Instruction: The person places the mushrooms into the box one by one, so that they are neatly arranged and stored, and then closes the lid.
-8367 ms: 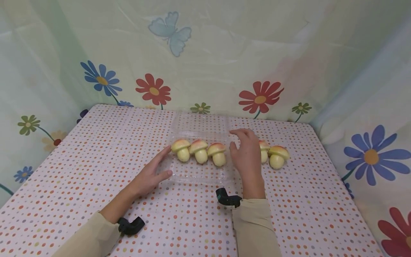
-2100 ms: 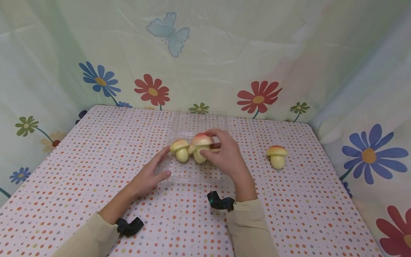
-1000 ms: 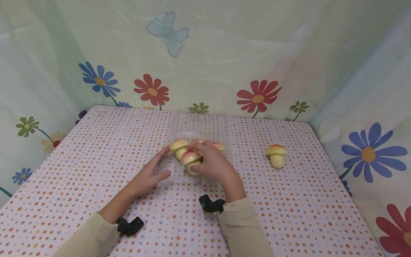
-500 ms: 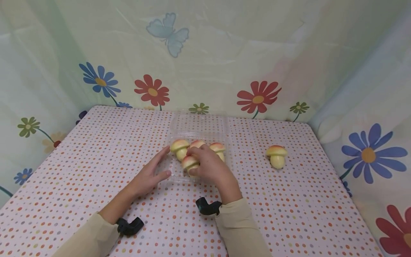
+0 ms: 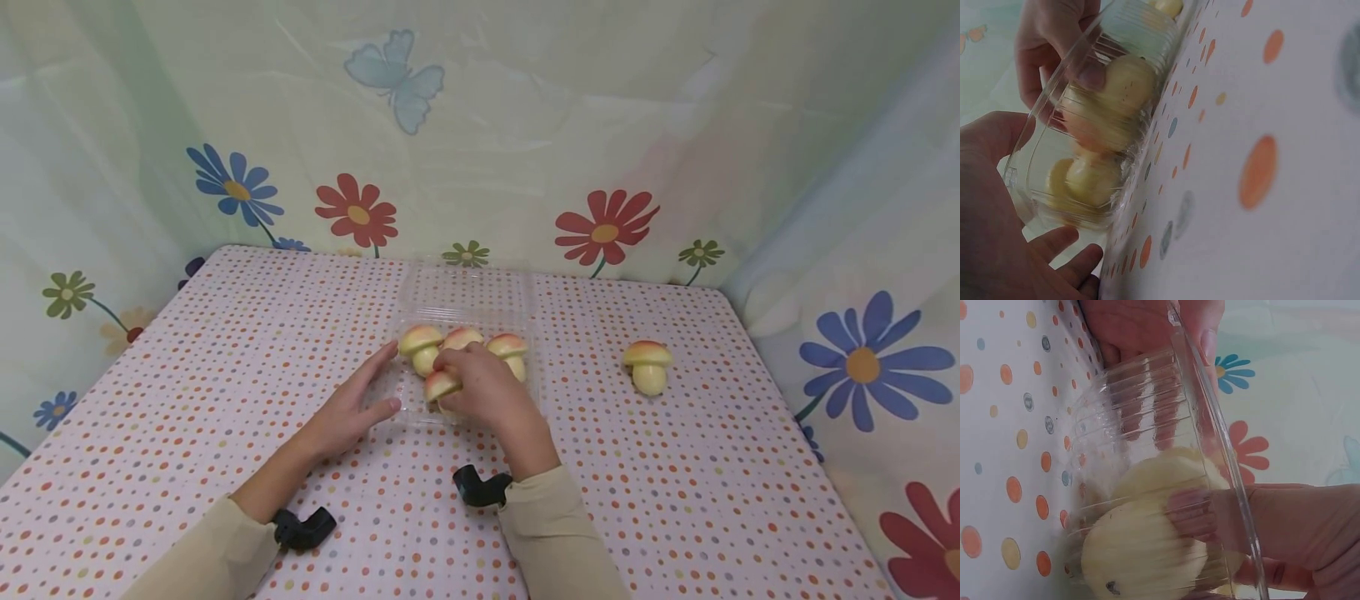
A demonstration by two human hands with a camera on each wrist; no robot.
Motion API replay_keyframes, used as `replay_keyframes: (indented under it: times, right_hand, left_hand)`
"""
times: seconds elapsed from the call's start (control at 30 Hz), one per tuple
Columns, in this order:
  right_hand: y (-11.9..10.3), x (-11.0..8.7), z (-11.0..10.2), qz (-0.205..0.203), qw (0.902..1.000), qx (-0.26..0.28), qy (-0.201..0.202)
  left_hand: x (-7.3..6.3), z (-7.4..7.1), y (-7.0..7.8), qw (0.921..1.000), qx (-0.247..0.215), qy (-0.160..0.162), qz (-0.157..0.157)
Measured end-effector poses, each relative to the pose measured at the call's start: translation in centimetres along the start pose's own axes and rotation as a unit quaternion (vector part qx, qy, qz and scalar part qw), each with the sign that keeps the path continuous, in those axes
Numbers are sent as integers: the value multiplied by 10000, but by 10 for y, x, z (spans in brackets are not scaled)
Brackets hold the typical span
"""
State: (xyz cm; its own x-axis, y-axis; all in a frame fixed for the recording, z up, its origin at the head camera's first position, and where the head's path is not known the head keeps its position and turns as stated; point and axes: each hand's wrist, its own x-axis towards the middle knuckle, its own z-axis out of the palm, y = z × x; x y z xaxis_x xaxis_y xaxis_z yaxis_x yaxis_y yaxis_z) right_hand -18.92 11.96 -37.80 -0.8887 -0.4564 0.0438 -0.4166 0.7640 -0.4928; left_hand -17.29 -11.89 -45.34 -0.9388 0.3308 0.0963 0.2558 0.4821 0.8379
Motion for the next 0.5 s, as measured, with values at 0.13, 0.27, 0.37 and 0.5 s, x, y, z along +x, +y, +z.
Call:
replay_keyframes:
  times: [0.13,0.27,0.37,0.5]
  right_hand:
    - [-1,0,1,84,10000,-38,-6]
    - [-2,1,1,155,9998,-138,-52]
    - [-2,0,-1,174,9997,-183,-54]
    - [-1,-2,-4,161,9997,-193,-34]
  left_hand:
    - [0,0,0,10000,1,-7,0]
    - [0,0,1,10000,2,-6,-7]
    - [0,0,1,10000,13,-7,-31]
    - [-1,-1,2,10000,37,-17,-61]
